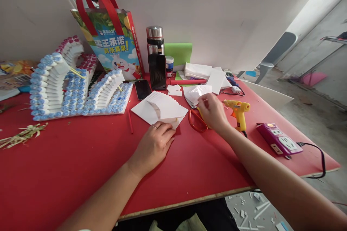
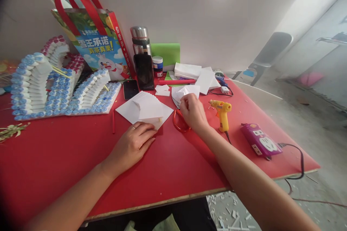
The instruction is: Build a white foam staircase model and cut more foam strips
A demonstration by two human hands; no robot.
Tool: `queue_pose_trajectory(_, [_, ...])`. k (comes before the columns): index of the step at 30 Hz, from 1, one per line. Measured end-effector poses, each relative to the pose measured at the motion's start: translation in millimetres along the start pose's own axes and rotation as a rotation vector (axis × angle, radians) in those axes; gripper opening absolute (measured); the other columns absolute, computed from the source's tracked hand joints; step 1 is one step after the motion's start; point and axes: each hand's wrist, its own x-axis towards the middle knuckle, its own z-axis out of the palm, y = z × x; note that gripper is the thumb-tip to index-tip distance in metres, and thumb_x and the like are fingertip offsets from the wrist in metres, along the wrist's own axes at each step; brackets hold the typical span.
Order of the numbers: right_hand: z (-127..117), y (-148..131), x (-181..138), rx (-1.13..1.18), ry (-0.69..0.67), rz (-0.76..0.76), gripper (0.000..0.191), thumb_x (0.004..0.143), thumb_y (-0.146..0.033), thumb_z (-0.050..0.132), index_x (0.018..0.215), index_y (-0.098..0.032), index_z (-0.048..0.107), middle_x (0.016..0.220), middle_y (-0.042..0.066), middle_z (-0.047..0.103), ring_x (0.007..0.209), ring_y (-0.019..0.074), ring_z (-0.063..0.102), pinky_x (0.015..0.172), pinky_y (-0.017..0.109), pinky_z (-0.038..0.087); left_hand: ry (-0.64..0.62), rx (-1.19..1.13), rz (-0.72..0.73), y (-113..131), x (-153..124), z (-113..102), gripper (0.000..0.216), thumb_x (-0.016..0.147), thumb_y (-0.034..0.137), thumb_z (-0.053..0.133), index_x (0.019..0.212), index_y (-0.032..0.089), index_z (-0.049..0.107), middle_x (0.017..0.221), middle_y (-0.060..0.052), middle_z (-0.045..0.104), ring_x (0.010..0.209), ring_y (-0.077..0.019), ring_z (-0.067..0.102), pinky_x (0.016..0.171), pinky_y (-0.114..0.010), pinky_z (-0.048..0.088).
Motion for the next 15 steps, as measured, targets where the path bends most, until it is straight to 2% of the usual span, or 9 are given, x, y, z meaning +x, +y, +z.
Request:
queue_pose_trajectory(2, [-17, -12, -2, 0.295, 0.052, 0.11, 0.007, 0.094, -0.026, 0.047, 0.093, -0.023, 0.054, 0.069, -0.002, 0.055, 0.055, 0.0131, 0.051, 0.054, 0.026, 0.04, -0.002, -0.009, -0.001, 0, 0, -1, 0.018, 0.097, 0.013, 0.052, 0.109, 0.015, 0.066, 0.111, -0.01, 0.066, 0.108, -0.0248, 0.058, 0.094, -0.042, 0.052])
queue_pose_trajectory(4, [-34, -25, -3, 0.541, 0.099, 0.132, 0.015, 0.097, -0.032, 0.046, 0.085, -0.024, 0.05, 0.069, -0.003, 0.052, 0.052, 0.0113, 0.051, 0.05, 0.025, 0.04, -0.012, -0.014, -0.007, 0, 0, 0, 0.019, 0.097, 0.013, 0.052, 0.111, 0.016, 0.064, 0.113, -0.01, 0.065, 0.111, -0.025, 0.057, 0.097, -0.044, 0.051])
queue_pose_trajectory(8, [-57, -44, -10, 0.745, 0.114, 0.185, 0.041, 0.095, -0.044, 0.058, 0.065, -0.022, 0.041, 0.064, -0.004, 0.042, 0.045, 0.0074, 0.045, 0.041, 0.023, 0.03, -0.034, -0.02, -0.016, 0, 0, 1, 0.019, 0.097, 0.013, 0.051, 0.112, 0.017, 0.062, 0.113, -0.009, 0.064, 0.111, -0.0247, 0.056, 0.097, -0.045, 0.05])
queue_pose_trajectory(12, [-63, -41, -29, 0.745, -0.062, 0.333, 0.053, 0.091, -0.051, 0.065, 0.055, -0.021, 0.04, 0.049, -0.006, 0.033, 0.035, 0.0062, 0.034, 0.037, 0.024, 0.019, -0.011, -0.032, -0.009, 0, 0, 1, 0.019, 0.097, 0.012, 0.051, 0.11, 0.018, 0.063, 0.113, -0.01, 0.064, 0.109, -0.0251, 0.056, 0.094, -0.045, 0.051])
queue_pose_trajectory(15, [-63, -30, -46, 0.743, -0.233, 0.462, 0.051, 0.088, -0.053, 0.067, 0.056, -0.019, 0.047, 0.049, -0.004, 0.04, 0.036, 0.0072, 0.036, 0.037, 0.024, 0.018, 0.009, -0.041, -0.011, 1, 0, 1, 0.019, 0.096, 0.011, 0.051, 0.11, 0.018, 0.063, 0.114, -0.01, 0.064, 0.11, -0.0254, 0.055, 0.095, -0.045, 0.051])
